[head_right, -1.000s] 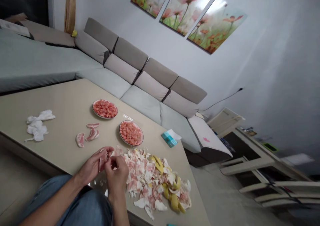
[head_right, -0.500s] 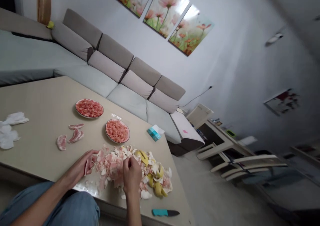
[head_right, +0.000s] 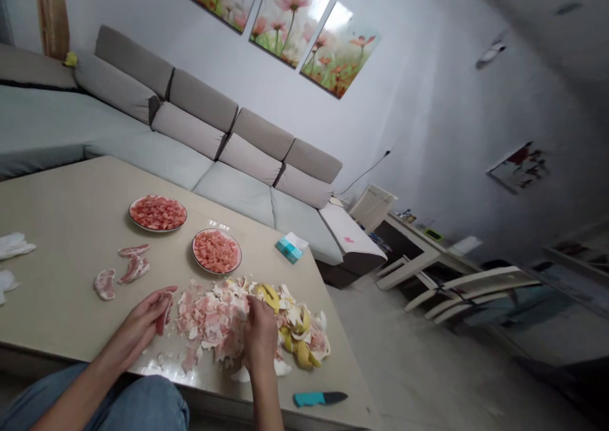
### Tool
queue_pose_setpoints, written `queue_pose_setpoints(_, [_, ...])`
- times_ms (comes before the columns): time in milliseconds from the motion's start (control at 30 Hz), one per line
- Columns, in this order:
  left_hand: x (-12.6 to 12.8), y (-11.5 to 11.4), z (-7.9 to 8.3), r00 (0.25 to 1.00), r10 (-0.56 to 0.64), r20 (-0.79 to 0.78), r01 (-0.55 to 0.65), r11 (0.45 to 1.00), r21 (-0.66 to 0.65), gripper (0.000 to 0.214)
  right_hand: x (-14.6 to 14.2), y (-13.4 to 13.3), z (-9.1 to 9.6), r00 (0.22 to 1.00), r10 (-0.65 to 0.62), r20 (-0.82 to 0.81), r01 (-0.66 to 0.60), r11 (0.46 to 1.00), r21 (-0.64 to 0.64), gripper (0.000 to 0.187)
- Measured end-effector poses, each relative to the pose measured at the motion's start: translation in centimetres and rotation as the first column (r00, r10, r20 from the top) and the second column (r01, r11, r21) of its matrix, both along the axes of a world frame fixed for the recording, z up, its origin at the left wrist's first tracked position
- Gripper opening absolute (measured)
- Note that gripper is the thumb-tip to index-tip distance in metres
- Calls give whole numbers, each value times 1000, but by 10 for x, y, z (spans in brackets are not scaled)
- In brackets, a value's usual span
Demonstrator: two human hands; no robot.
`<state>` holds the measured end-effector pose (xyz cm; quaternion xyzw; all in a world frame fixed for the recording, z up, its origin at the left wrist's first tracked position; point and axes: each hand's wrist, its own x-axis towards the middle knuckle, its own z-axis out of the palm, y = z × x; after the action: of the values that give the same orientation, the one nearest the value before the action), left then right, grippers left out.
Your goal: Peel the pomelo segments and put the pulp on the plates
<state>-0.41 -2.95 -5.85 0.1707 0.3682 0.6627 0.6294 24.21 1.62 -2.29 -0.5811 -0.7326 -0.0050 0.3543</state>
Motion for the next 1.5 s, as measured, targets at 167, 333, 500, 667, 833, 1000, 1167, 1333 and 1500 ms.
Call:
queue_pose_setpoints(167, [1, 1, 0, 999, 35, -27, -36, 999, -35, 53, -22, 19, -5, 973, 205, -105, -209, 978, -25, 21])
queue_pose_setpoints(333, [12, 23, 17, 994, 15, -105, -19, 999, -33, 49, -56, 39, -1, 880, 384, -278, -415, 908, -58, 24])
queue_pose_setpoints(500, [32, 61, 30, 965, -15, -262, 30, 998, 52, 37, -76, 59, 1, 723, 426, -544, -562, 820, -105, 21])
queue_pose_setpoints(667, [40, 80, 17, 921, -17, -389, 33, 999, 33, 31, -72, 72, -20, 642, 220, -735, -543, 807, -233, 26])
queue_pose_setpoints(833, [34, 82, 6, 875, -55, -482, 50, 998, -23, 30, -67, 66, -25, 652, 141, -745, -534, 782, -320, 27])
queue_pose_setpoints(1000, [34, 78, 7, 804, -26, -594, 67, 997, 46, 28, -68, 59, -21, 622, 115, -775, -555, 762, -333, 26])
queue_pose_setpoints(1167, [36, 72, 10, 725, 47, -687, 52, 991, 123, 22, -71, 55, -27, 626, 63, -777, -533, 763, -367, 21])
queue_pose_setpoints(1333, [33, 69, 11, 807, -110, -580, 139, 990, 6, 28, -72, 55, -27, 600, 13, -800, -555, 727, -404, 22])
queue_pose_setpoints(1500, [31, 66, 6, 925, -263, -273, 247, 965, -92, 36, -71, 57, -34, 530, -13, -848, -627, 667, -403, 23])
